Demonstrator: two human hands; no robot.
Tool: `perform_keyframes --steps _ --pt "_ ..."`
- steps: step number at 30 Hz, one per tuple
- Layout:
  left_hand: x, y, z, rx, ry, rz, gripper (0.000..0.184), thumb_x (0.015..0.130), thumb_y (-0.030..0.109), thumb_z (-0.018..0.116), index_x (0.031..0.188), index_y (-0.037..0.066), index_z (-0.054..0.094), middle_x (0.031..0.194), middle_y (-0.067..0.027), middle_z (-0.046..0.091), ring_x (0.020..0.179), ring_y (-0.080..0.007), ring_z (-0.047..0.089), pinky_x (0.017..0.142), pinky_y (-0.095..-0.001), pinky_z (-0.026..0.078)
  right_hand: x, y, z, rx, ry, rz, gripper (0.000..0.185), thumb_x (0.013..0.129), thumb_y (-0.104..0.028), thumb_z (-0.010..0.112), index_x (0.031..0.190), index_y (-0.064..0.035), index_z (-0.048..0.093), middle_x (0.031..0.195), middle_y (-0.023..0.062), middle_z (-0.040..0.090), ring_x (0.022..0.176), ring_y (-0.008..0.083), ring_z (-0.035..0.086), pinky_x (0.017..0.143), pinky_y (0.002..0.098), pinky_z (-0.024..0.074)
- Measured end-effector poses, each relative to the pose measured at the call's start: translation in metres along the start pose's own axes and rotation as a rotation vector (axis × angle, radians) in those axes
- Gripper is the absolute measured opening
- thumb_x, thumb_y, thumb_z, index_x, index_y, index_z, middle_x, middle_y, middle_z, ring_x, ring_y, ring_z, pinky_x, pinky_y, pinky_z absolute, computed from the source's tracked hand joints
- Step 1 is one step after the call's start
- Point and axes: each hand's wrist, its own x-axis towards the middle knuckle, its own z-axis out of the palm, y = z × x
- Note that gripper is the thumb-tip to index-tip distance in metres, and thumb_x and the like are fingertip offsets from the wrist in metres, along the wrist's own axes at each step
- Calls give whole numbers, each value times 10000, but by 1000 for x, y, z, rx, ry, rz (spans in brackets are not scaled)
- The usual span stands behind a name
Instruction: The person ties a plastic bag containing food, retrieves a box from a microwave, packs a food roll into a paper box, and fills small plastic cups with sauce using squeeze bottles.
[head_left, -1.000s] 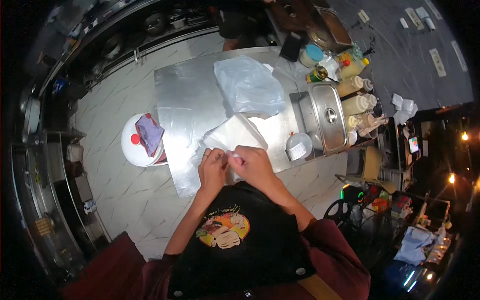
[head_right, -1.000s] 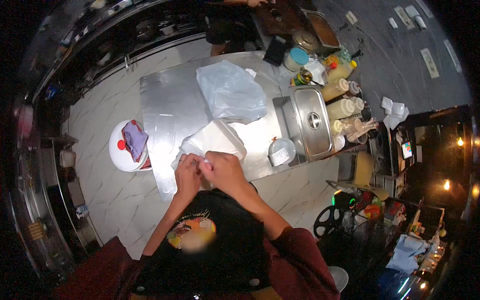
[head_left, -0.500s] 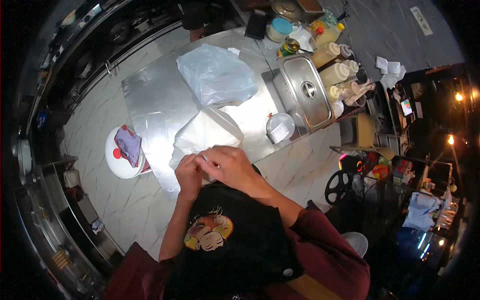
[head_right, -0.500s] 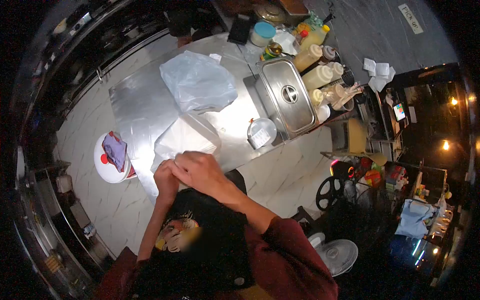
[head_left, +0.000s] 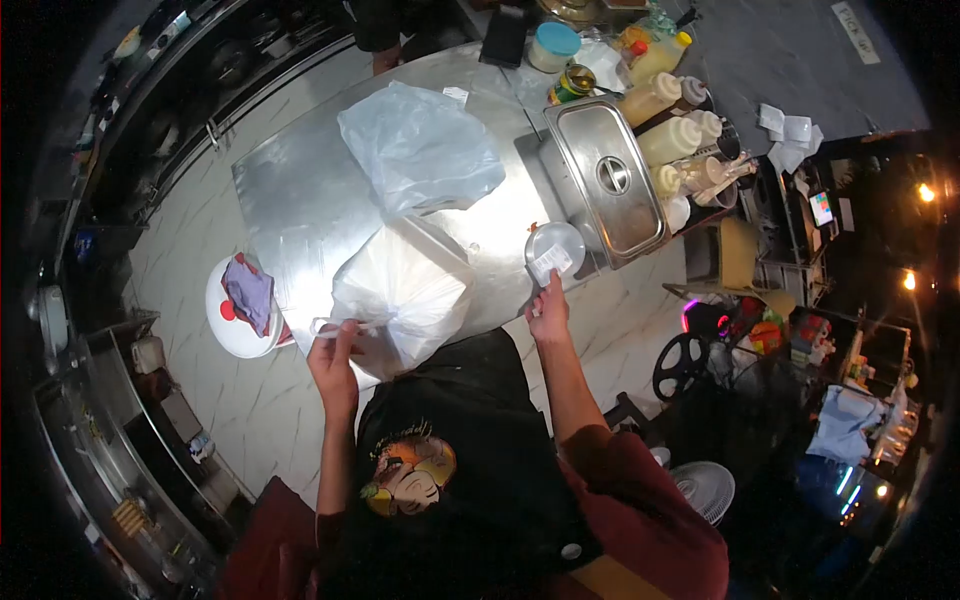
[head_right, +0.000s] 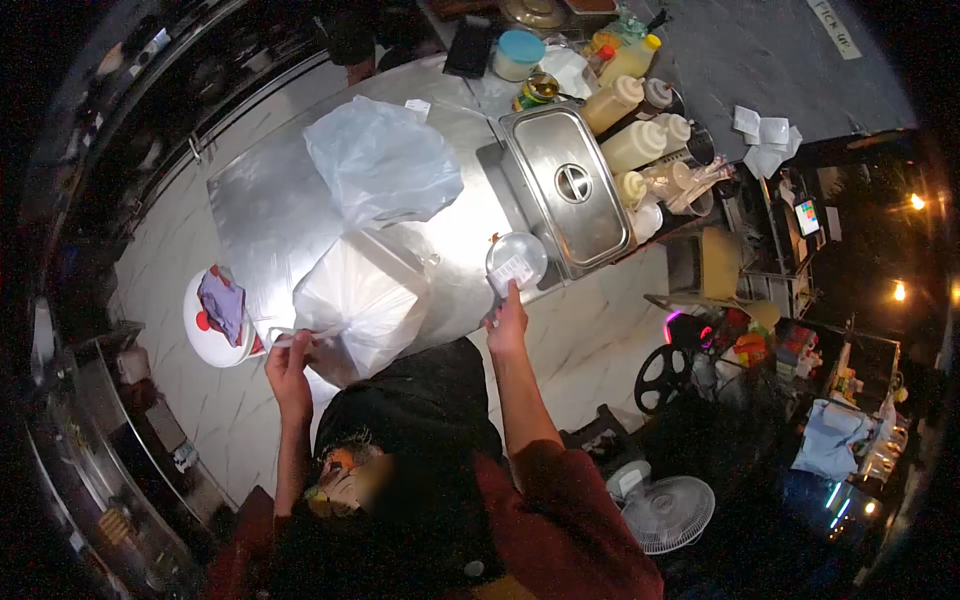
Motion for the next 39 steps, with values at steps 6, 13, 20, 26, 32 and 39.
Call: perform_keyframes --steps 6,13,20,26,32,39 --pt "-31 -11 -48 -17 161 -255 140 1030 206 720 1025 66 727 939 -12 741 843 -87 666 656 -269 527 -35 -20 10 26 -46 -481 262 1058 -285 618 1199 -69 662 1217 54 656 1040 161 616 864 353 481" --pt "-35 15 -18 526 204 94 474 957 122 767 1385 -14 614 1250 -126 709 1154 -249 664 948 -404 537 -57 -54 52 116 -230 -697 214 1043 -219 612 1166 -49 654 1125 78 680 1033 170 668 872 324 533" --pt "-11 76 51 746 115 391 605 917 65 799 1466 34 549 1419 -200 567 1377 -339 528 1159 -439 417 -21 -49 42 105 -227 -616 102 1045 -166 602 1014 -73 632 951 9 628 891 124 604 808 299 495" --pt "33 74 138 708 -193 695 615 893 84 804 1450 36 548 1370 -230 574 1332 -414 543 1130 -485 437 -16 -51 33 21 -308 -659 113 1040 -147 581 970 -67 617 900 -2 592 840 107 574 793 286 484" --pt "102 -26 255 880 -538 467 601 903 186 800 1442 23 590 1383 -260 609 1250 -400 614 1069 -469 487 -27 -65 35 37 -334 -647 126 1015 -148 551 933 -65 596 894 7 579 832 115 567 797 285 483" --pt "133 -34 266 535 -788 76 313 885 127 771 1163 -17 749 893 -197 765 877 -344 753 794 -428 576 -30 -88 18 123 -548 -425 123 1014 -163 527 1023 -50 573 1047 108 681 983 244 700 922 408 572"
